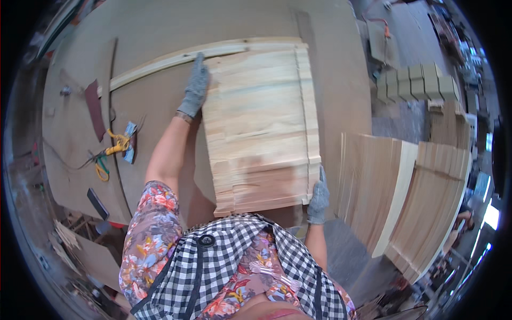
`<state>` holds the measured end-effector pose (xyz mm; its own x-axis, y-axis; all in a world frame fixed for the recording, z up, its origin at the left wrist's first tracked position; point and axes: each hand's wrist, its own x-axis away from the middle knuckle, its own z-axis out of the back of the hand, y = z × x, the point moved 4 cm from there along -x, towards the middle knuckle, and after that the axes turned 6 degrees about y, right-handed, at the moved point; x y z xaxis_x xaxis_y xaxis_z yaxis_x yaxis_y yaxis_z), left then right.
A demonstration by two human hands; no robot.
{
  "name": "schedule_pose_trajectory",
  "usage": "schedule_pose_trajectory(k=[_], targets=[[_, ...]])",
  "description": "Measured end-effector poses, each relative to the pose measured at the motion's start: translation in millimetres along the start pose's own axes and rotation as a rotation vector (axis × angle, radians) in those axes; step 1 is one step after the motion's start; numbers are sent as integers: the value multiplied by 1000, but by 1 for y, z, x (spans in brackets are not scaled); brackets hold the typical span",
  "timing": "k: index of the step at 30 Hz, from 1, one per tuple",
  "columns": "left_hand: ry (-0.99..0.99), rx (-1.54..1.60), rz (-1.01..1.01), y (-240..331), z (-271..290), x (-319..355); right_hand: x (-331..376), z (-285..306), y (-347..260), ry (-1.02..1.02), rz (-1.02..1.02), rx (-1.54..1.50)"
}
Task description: The worker is sanding and assembling various wood furniture components on a workbench in a factory environment.
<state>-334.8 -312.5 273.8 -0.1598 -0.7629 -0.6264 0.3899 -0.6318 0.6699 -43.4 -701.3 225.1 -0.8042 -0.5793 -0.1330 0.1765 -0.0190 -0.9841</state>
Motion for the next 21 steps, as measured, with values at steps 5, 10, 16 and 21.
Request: schedule_pose_trajectory(k=[5,10,16,21], targets=[[-76,-1,241,-37,60,35,68,-64,3,-246,-9,-149],[74,-363,72,-25,195,111,94,-78,0,-207,139,27],[350,-808,37,-45,288,85,62,-31,13,-88,133,27],[129,-1135,343,-103,352,98,41,-21,29,53,-71,-77]])
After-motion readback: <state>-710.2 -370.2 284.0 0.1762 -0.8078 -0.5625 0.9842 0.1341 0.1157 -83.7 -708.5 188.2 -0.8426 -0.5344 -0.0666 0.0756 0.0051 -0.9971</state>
